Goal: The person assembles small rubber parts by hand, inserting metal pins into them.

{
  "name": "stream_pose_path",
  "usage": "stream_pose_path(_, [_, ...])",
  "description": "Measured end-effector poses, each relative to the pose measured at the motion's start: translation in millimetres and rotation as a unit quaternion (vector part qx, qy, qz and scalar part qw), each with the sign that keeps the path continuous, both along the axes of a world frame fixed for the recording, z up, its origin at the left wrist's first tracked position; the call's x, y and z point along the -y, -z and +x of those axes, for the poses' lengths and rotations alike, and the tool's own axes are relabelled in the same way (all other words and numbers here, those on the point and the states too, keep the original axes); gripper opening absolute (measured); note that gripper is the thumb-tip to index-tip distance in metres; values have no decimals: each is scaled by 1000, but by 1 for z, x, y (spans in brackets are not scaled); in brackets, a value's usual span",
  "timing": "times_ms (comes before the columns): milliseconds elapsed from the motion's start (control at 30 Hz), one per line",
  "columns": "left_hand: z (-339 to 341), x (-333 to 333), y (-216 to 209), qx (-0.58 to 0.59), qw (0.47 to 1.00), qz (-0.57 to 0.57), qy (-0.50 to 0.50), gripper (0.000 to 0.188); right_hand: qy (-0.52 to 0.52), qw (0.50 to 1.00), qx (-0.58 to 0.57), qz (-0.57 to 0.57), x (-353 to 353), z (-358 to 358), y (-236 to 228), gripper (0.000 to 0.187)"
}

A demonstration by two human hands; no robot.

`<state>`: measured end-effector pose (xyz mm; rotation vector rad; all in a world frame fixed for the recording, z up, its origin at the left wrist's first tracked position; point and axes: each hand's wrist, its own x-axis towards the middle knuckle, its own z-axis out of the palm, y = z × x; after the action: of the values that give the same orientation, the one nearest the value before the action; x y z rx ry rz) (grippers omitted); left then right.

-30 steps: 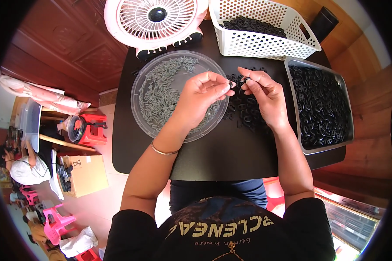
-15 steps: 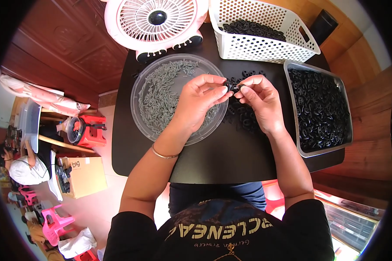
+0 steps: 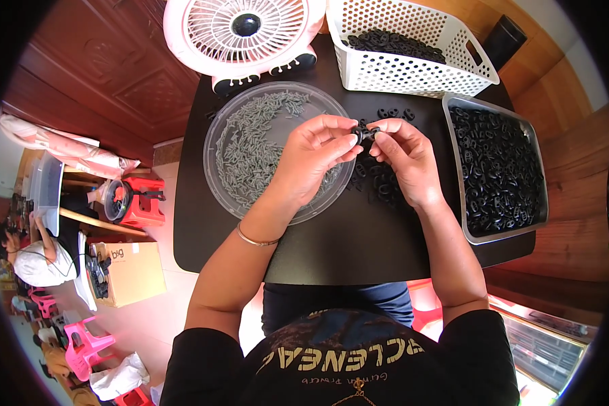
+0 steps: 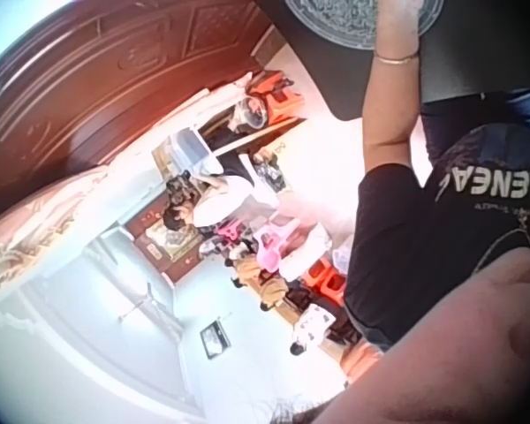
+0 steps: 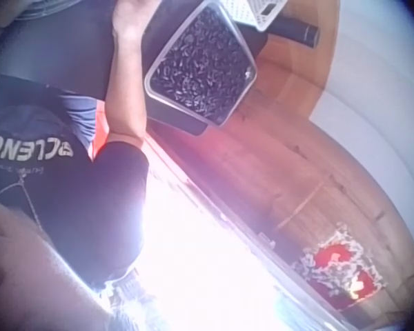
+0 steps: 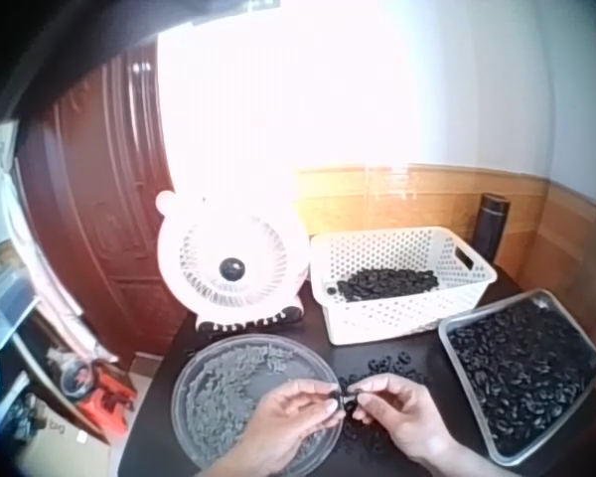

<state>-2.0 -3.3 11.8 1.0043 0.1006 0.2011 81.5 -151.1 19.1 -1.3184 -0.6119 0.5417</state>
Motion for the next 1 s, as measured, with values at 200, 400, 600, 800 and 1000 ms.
stream_pose_path(200, [2,0,2,2,1000,-10,-10,16,-40,999,-26,23,3,3,2,11])
stream_pose_path(400, [0,-2,0,-12,999,-41,-24,17,-39,996,-46,70,0,5,4,13])
stream_pose_path(600, [-2,-2,-4,-11,999,-31,-26,19,-33,998,6,61,1,2,6,14])
stream_pose_path(800, [-5,1,2,4,999,-34,-6,19,-15,997,23,75,-1,-2,5,17])
stream_pose_path(1000, [-5,-2,5,24,999,-47,7,19,-15,998,35,59,-2,-6,6,19])
